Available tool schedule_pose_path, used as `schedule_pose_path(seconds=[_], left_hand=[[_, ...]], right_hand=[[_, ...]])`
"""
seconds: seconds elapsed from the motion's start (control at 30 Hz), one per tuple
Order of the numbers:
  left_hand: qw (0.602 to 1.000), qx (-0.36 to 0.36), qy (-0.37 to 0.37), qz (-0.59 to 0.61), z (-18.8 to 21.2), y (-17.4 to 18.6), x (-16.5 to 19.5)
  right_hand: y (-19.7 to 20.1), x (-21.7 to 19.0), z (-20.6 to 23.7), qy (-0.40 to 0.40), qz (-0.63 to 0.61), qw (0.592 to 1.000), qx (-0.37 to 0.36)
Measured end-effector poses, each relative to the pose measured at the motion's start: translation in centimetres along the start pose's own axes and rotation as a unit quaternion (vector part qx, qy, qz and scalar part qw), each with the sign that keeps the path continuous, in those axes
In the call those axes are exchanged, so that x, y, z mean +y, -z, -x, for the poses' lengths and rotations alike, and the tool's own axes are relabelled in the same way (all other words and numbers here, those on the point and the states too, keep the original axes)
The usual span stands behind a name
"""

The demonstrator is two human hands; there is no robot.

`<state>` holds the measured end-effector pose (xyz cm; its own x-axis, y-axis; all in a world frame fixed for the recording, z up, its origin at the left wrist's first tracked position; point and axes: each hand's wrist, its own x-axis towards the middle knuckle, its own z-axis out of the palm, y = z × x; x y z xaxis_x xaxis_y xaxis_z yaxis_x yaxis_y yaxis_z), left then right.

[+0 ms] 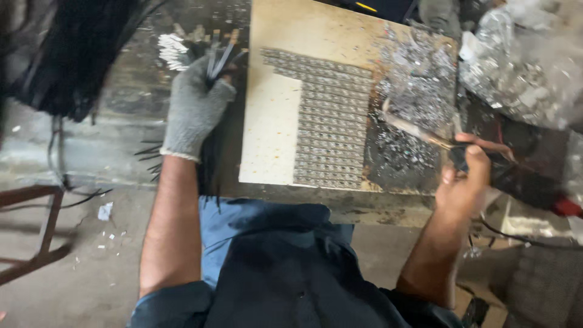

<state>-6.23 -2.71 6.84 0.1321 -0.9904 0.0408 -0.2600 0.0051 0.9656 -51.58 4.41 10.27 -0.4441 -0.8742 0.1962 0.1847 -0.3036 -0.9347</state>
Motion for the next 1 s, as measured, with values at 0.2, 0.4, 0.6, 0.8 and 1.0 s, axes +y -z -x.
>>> schedule_pose_path(seconds=[0.2, 0.4, 0.6, 0.8, 1.0], left_hand=[[0.997, 0.017, -0.020, -0.067, -1.4, -0.8, -0.3], [0.996, 0.002, -0.070, -0.052, -3.0, -3.2, -1.4], [0.973, 0.097, -0.175, -0.118, -4.6, -5.0, -2.7], [0.986, 0.056, -0.108, -0.117, -4.8, -4.9, -2.4], [0.994, -0.041, -0.026, -0.099, -4.0, -3.4, -1.1]], right_hand=[[-3.7, 1.4, -0.6, -0.013, -0.049, 0.998, -0.046], [-9.7, 3.8, -1.3, -0.054, -0.081, 0.991, -0.095], [-14.9, 5.6, -2.8, -0.082, -0.061, 0.985, -0.140], [-16.5, 5.7, -3.0, -0.111, -0.038, 0.985, -0.130], [-16.0, 5.7, -3.0, -0.116, -0.047, 0.984, -0.125]])
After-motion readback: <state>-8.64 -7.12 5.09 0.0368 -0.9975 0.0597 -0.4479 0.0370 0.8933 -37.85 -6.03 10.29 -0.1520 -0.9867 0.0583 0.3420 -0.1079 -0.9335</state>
